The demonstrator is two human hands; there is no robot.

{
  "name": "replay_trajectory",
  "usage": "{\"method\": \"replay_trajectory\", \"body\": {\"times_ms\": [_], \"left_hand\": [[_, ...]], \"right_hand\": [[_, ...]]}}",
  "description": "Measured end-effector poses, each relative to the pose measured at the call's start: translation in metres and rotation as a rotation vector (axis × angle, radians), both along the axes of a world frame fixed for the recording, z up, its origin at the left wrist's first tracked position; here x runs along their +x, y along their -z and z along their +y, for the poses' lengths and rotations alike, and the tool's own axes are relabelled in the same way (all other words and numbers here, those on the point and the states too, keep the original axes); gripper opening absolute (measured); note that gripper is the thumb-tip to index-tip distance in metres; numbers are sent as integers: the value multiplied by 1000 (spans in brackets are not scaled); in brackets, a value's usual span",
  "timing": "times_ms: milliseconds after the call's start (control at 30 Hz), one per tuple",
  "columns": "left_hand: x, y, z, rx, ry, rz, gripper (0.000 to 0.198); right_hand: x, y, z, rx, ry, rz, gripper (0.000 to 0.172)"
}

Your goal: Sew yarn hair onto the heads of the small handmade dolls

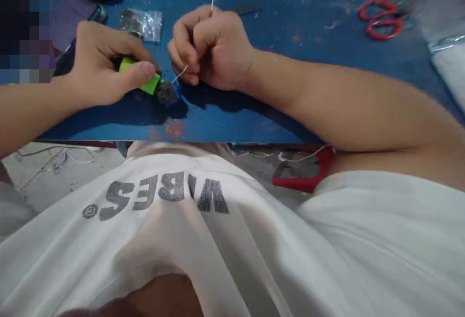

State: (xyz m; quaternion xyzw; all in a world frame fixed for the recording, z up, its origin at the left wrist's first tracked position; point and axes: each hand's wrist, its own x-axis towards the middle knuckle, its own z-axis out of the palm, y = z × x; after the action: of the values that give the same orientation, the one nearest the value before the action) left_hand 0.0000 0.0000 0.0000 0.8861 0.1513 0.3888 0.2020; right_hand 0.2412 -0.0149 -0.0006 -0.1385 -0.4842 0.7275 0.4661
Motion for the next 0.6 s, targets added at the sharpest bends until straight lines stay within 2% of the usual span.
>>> {"method": "replay_trajectory", "body": {"times_ms": [167, 467, 533, 600], "left_hand": [[-2, 1, 1, -32, -37, 75, 59], [-5, -1, -2, 45, -29, 80, 60], [-6, 0, -1, 55, -66, 94, 63], [-6, 4, 3, 85, -109, 71, 65]], "right_hand": [[0, -3, -2, 2, 9, -18, 10], [1, -6, -1, -75, 29, 17, 7], [0, -5, 0, -108, 83, 18, 6], [-4, -2, 3, -126, 213, -3, 8]]}}
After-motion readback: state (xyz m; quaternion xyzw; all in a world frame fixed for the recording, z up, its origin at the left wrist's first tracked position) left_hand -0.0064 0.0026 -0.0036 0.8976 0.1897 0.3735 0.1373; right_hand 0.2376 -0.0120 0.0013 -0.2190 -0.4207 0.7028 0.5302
